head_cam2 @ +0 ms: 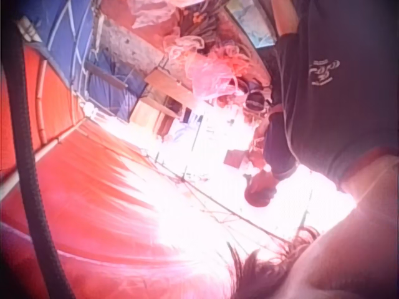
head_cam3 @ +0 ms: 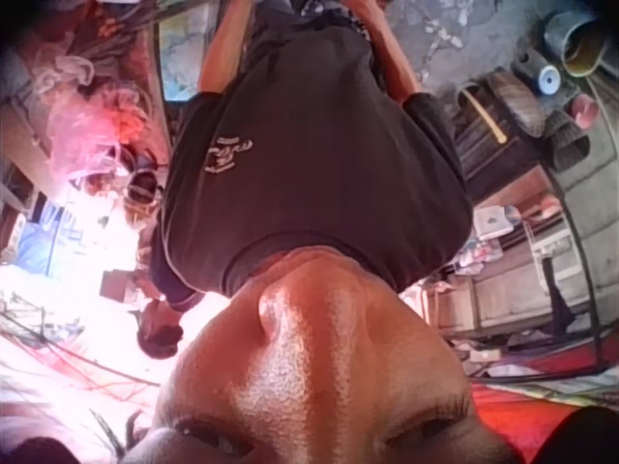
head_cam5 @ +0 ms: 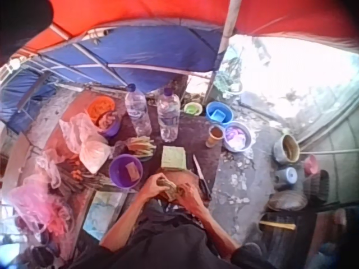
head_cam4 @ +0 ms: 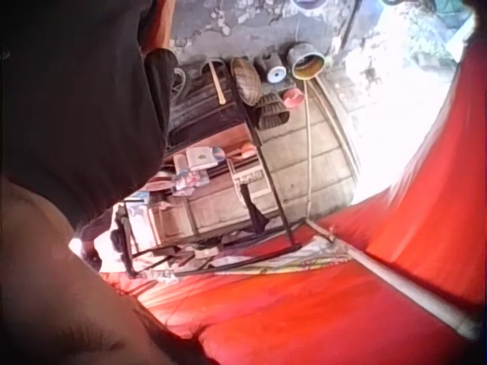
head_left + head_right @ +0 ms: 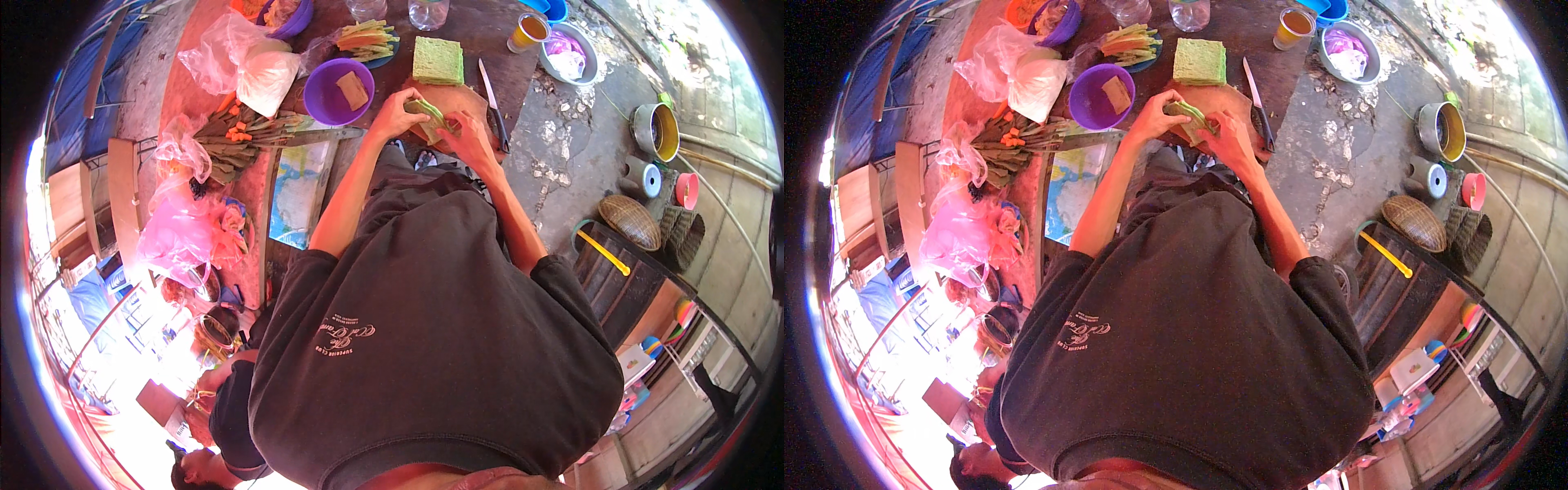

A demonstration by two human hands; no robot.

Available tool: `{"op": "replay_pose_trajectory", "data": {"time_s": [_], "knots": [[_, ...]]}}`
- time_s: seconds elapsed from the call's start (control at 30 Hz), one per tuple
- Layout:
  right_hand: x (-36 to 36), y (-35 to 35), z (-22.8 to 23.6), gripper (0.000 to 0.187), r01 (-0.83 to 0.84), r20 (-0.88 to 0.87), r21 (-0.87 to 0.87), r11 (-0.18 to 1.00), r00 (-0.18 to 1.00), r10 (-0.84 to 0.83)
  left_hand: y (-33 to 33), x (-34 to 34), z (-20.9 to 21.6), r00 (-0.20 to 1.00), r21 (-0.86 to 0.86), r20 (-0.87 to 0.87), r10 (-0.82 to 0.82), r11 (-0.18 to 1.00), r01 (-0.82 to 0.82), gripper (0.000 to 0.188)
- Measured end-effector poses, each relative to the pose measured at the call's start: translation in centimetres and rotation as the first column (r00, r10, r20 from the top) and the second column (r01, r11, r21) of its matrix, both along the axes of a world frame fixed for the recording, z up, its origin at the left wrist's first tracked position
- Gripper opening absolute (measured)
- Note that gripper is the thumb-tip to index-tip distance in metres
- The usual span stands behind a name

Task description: The person assembles small food wraps by placing a dark filling onto green sheets, rolling them into cylinders, and cutting them into uniform pieces with a knife. The cut pieces are placed into a purple bowl. The process repeats with multiple wraps.

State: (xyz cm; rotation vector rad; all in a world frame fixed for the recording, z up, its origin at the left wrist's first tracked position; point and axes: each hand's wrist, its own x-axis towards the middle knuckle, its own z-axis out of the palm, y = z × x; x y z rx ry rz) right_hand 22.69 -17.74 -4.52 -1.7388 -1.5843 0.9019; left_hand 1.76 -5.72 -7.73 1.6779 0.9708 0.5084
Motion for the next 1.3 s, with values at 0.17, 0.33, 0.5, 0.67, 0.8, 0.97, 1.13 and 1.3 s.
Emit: {"op": "replay_pose_trajectory", "data": {"time_s": [0.17, 0.33, 0.5, 0.67, 0.8, 0.97, 1.13, 1.3], "knots": [[-0.9, 0.1, -0.8, 0.028, 0.073, -0.136, 0.022, 0.997, 0.988, -0.069, -0.7, -0.8, 1.1, 0.995, -0.022, 0.093, -0.036, 0.999, 0.039, 0.036], [-1.3, 0.7, 0.1, 0.029, 0.066, -0.201, -0.018, 0.998, 0.977, -0.068, -0.6, -2.0, 3.5, 0.995, -0.148, 0.078, -0.066, 0.986, 0.077, 0.029], [-2.1, 3.1, 3.5, 0.027, 0.004, -0.264, 0.007, 1.000, 0.964, -0.002, 1.2, -4.4, 6.7, 0.994, -0.048, 0.110, -0.018, 0.999, 0.024, 0.025], [-5.0, 7.4, 6.3, 0.023, -0.047, -0.299, 0.098, 0.994, 0.951, 0.075, 3.8, -7.6, 10.2, 0.997, 0.058, 0.037, 0.070, 0.996, -0.072, 0.027], [-6.8, 9.9, 7.1, 0.023, -0.068, -0.316, 0.131, 0.989, 0.943, 0.106, 4.7, -8.7, 10.9, 0.966, -0.094, 0.160, 0.202, 0.978, -0.189, 0.026], [-5.0, 9.8, 7.3, 0.027, -0.096, -0.251, 0.039, 0.995, 0.963, 0.103, 4.8, -7.6, 9.2, 0.978, -0.167, 0.151, 0.142, 0.979, -0.116, 0.028], [-3.2, 8.0, 7.5, 0.028, -0.079, -0.125, -0.106, 0.991, 0.990, 0.066, 4.2, -5.5, 7.6, 0.975, -0.317, 0.178, 0.130, 0.946, -0.068, 0.027], [-4.9, 9.1, 7.8, 0.028, -0.095, -0.288, -0.061, 0.994, 0.955, 0.074, 6.6, -7.9, 7.9, 0.985, -0.280, 0.155, 0.082, 0.959, -0.036, 0.026]]}}
